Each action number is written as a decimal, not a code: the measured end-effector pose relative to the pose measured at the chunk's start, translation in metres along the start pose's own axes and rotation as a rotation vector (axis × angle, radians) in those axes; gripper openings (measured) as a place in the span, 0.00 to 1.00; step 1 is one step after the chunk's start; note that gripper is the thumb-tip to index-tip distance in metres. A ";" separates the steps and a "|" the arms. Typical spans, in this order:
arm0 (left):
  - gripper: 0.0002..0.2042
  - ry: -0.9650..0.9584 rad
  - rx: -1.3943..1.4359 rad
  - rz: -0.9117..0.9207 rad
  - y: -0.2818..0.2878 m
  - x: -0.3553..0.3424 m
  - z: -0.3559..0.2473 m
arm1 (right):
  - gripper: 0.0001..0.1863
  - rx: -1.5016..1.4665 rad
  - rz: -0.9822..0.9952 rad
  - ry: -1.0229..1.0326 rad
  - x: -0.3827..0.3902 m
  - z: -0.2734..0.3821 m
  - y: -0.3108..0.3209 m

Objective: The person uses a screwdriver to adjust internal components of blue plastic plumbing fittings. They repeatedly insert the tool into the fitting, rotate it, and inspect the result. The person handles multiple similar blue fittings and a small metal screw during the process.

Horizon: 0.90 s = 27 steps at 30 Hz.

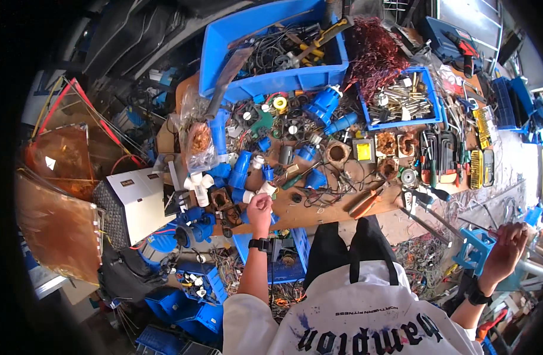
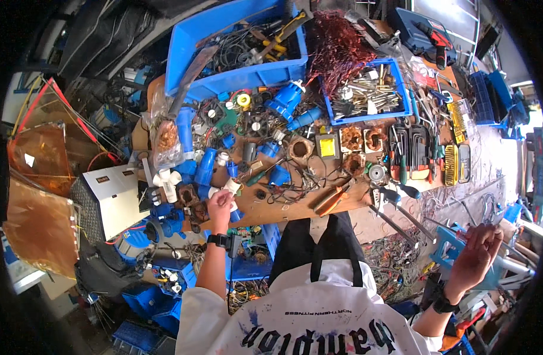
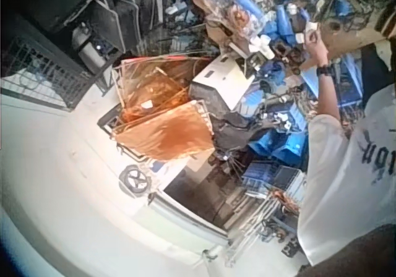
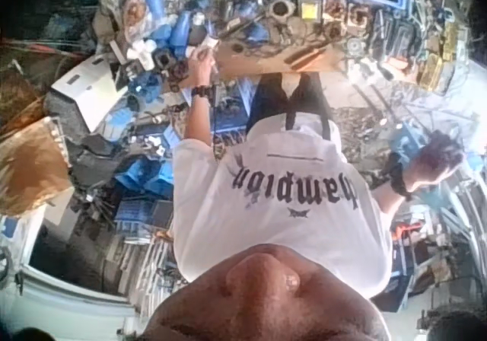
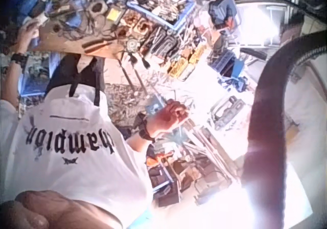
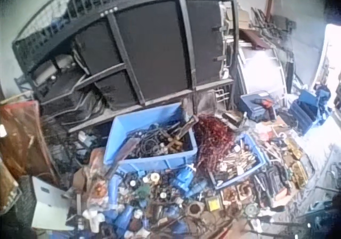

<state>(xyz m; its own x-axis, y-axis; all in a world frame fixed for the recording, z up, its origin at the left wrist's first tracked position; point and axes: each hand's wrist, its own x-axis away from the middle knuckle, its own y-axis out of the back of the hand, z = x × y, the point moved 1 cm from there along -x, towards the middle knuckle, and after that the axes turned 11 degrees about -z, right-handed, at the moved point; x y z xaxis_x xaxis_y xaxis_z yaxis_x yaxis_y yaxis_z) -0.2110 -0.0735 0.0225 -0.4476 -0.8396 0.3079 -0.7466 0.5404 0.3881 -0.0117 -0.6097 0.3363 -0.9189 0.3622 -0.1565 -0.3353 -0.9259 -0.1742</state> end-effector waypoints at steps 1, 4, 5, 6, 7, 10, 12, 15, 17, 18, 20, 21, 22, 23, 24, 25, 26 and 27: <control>0.08 -0.017 -0.020 -0.015 0.005 -0.008 0.010 | 0.20 -0.001 0.058 0.012 0.009 0.000 -0.010; 0.09 -0.054 -0.086 0.009 0.023 -0.028 0.033 | 0.23 0.019 0.149 0.019 0.029 -0.009 -0.037; 0.09 -0.066 -0.081 0.019 0.024 -0.032 0.030 | 0.23 0.012 0.159 0.012 0.037 -0.012 -0.045; 0.09 -0.078 -0.076 0.028 0.024 -0.036 0.028 | 0.23 0.005 0.168 0.004 0.044 -0.014 -0.053; 0.09 -0.090 -0.071 0.039 0.023 -0.040 0.024 | 0.24 -0.002 0.177 -0.003 0.051 -0.017 -0.059; 0.11 -0.150 -0.139 0.033 0.017 -0.051 0.012 | 0.21 0.073 0.156 -0.035 0.065 -0.024 -0.065; 0.13 -0.154 -0.208 0.019 0.009 -0.060 0.012 | 0.20 0.110 0.179 -0.029 0.070 -0.028 -0.069; 0.16 -0.131 -0.351 0.006 -0.003 -0.073 0.010 | 0.20 0.140 0.182 -0.058 0.077 -0.032 -0.066; 0.18 -0.172 -0.454 -0.002 -0.012 -0.079 0.009 | 0.20 0.141 0.171 -0.054 0.082 -0.034 -0.068; 0.19 -0.201 -0.499 -0.018 -0.016 -0.084 0.015 | 0.20 0.156 0.159 -0.059 0.084 -0.036 -0.065; 0.20 -0.242 -0.466 -0.023 -0.021 -0.091 0.021 | 0.19 0.182 0.138 -0.066 0.089 -0.037 -0.064; 0.21 -0.265 -0.449 -0.026 -0.025 -0.094 0.024 | 0.19 0.192 0.123 -0.076 0.092 -0.038 -0.064; 0.20 -0.282 -0.459 -0.049 -0.030 -0.097 0.027 | 0.19 0.201 0.109 -0.087 0.094 -0.039 -0.063; 0.19 -0.274 -0.483 -0.037 -0.034 -0.099 0.026 | 0.19 0.209 0.096 -0.095 0.096 -0.040 -0.062; 0.18 -0.266 -0.506 -0.026 -0.037 -0.101 0.026 | 0.19 0.227 0.100 -0.098 0.098 -0.042 -0.062; 0.18 -0.258 -0.530 -0.015 -0.040 -0.103 0.025 | 0.19 0.218 0.082 -0.109 0.100 -0.045 -0.061; 0.17 -0.301 -0.559 -0.035 -0.043 -0.104 0.025 | 0.19 0.208 0.066 -0.119 0.103 -0.047 -0.061; 0.17 -0.273 -0.572 -0.035 -0.045 -0.106 0.025 | 0.18 0.198 0.050 -0.128 0.106 -0.049 -0.061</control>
<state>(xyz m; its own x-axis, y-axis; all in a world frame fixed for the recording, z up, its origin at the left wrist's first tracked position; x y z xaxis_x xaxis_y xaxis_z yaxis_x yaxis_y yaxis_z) -0.1421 -0.0103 -0.0495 -0.5935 -0.8005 0.0837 -0.4153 0.3936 0.8201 -0.0781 -0.5099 0.2828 -0.9501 0.3102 -0.0334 -0.3111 -0.9500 0.0268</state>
